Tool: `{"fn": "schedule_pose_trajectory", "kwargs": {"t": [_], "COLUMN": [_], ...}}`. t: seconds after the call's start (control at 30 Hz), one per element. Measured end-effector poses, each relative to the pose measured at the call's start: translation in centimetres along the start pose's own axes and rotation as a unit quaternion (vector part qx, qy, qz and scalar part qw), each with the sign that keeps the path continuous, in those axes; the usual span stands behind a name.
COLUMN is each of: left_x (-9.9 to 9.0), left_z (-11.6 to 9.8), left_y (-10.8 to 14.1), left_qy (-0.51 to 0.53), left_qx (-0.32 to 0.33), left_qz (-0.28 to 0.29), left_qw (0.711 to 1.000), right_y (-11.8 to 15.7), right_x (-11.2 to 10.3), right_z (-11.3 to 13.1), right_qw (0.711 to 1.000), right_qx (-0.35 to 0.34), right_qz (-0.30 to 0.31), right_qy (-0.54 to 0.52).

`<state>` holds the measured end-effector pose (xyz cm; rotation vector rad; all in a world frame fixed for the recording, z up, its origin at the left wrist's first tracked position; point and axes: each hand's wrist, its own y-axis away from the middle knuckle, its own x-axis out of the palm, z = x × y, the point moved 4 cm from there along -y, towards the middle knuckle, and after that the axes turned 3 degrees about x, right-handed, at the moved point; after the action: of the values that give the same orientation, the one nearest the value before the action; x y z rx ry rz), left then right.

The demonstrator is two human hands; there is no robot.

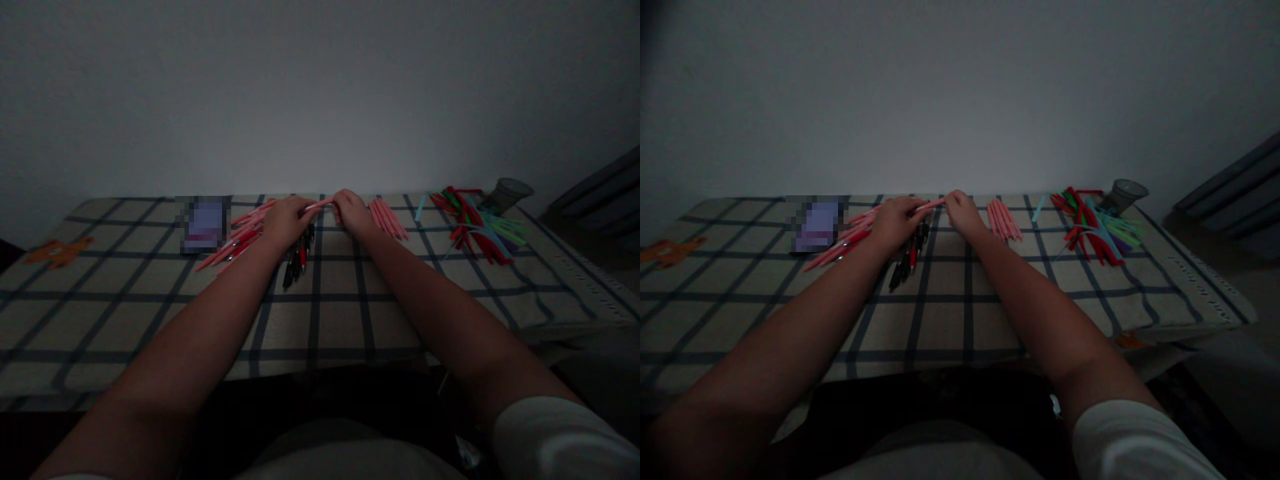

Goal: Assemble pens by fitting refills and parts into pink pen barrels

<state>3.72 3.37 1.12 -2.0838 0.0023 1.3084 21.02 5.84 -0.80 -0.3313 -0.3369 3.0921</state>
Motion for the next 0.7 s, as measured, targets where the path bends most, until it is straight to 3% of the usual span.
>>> {"fn": "schedule_pose_trajectory", "kwargs": {"t": [0.33,0.7], "left_x": [0.5,0.1], "left_z": [0.5,0.0], "left_y": [0.0,0.0], "left_qy": [-0.015,-0.003], "left_qx": [0.013,0.01], "left_qz": [-0.009,0.009], "left_qw": [1.0,1.0], "right_y": [-0.4,0.2], "right_x": [-0.3,-0.4], "right_z": [-0.7,0.4], "right_qw": [0.999,0.998], "right_qx": [0.007,0.0], "right_qz": [0.01,0.0], "right_qy": [0.045,0.062]}}
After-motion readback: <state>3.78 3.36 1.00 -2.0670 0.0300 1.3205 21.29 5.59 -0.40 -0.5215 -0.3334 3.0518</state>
